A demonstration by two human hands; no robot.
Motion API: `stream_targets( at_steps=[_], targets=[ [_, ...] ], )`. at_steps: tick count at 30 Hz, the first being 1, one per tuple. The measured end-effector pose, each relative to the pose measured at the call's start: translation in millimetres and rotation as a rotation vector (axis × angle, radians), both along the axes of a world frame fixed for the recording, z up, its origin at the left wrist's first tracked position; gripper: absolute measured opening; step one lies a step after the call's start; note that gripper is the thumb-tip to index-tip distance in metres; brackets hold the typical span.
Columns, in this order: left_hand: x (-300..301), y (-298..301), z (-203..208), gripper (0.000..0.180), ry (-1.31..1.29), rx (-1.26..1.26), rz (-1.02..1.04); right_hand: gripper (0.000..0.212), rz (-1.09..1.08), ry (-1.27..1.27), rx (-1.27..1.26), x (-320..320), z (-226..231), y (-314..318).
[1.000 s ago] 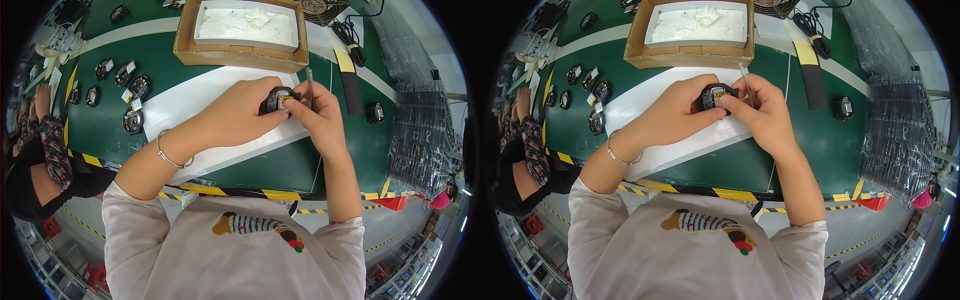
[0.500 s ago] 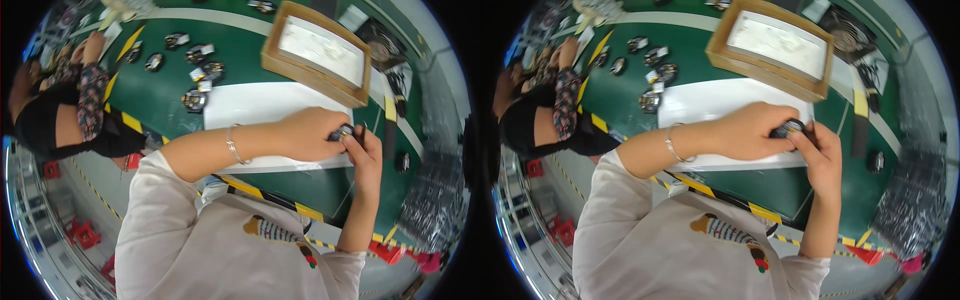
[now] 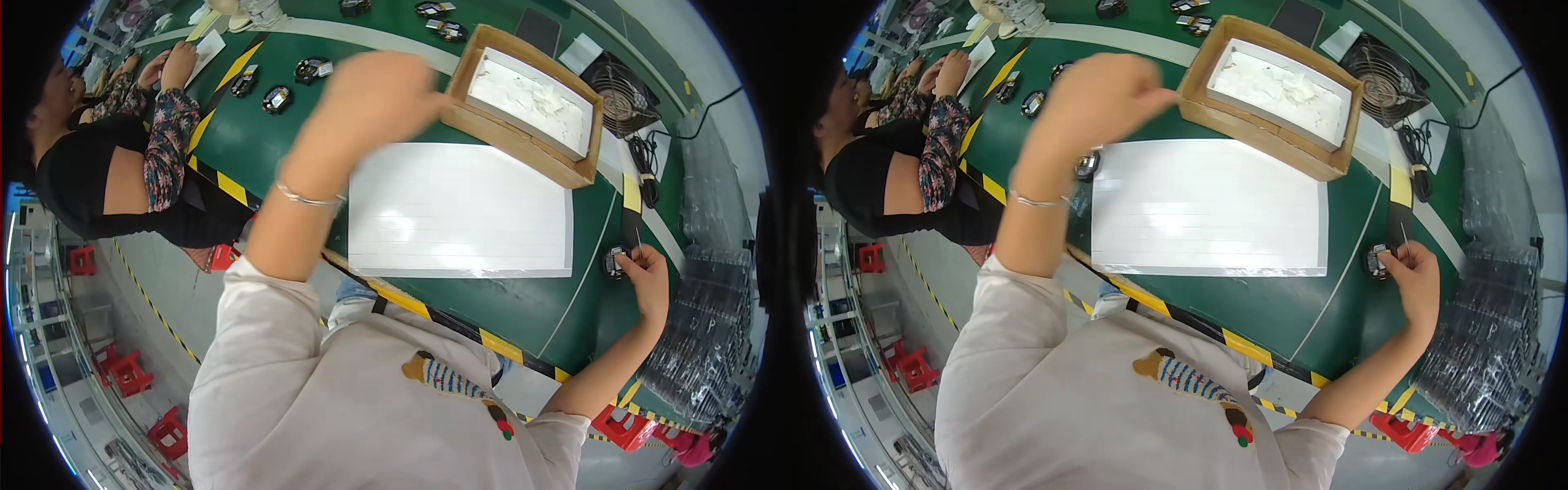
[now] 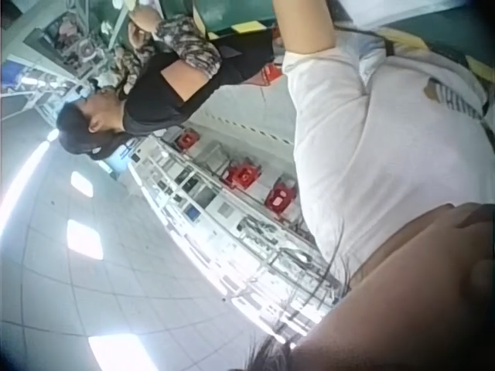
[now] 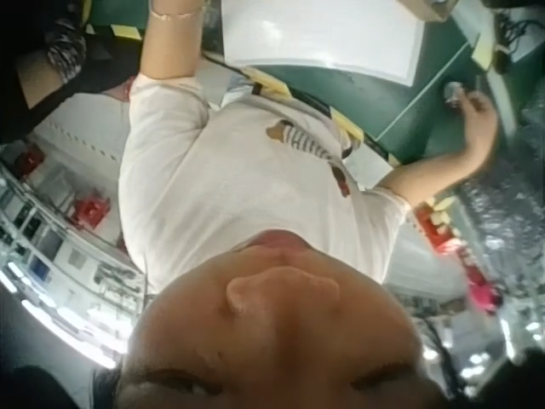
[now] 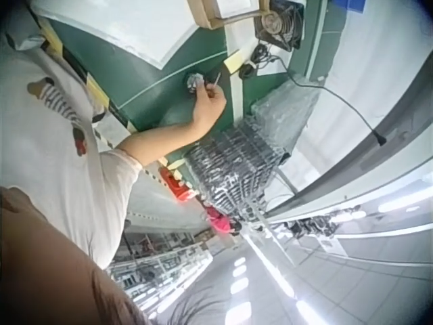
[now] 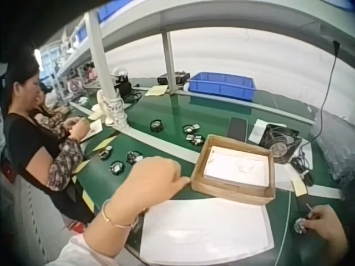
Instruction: The person performs precision assembly by applying small electronic components or stickers to electronic modules using tweezers.
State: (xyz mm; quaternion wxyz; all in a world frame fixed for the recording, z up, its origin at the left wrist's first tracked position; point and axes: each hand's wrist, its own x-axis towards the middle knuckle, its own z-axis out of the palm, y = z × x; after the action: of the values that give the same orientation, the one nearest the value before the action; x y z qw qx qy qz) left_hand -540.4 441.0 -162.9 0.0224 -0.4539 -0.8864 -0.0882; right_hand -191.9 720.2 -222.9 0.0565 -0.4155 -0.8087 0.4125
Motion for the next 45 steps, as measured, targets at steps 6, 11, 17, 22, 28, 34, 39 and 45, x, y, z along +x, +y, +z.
stream_targets(
  at_steps=[6,11,17,22,28,34,39,45],
  targets=[
    [-21,-56,-39,0.045,0.112,-0.119,0.179,0.02,-0.302,0.117,0.763,7,18,-4],
    [-3,-62,-56,0.037,-0.107,0.221,0.212,0.037,-0.263,0.563,0.17,-43,17,-52],
    [11,-43,-64,0.019,-0.903,0.727,-0.003,0.018,-0.372,0.961,-0.444,-61,-14,-82],
    [78,11,-57,0.019,-1.06,0.379,-0.437,0.009,-0.378,0.868,-0.453,-74,-27,-92],
    [120,66,-87,0.014,-0.441,0.341,-0.784,0.014,-0.141,0.608,0.158,-69,-35,-88],
    [131,56,-87,0.013,-0.523,0.318,-0.755,0.019,-0.023,0.601,0.315,-68,-30,-81],
    [127,57,-91,0.014,-0.547,0.345,-0.753,0.022,0.232,0.514,0.544,-67,-26,-81],
    [126,57,-92,0.016,-0.537,0.348,-0.732,0.023,0.264,0.513,0.664,-78,-32,-81]
  ],
)
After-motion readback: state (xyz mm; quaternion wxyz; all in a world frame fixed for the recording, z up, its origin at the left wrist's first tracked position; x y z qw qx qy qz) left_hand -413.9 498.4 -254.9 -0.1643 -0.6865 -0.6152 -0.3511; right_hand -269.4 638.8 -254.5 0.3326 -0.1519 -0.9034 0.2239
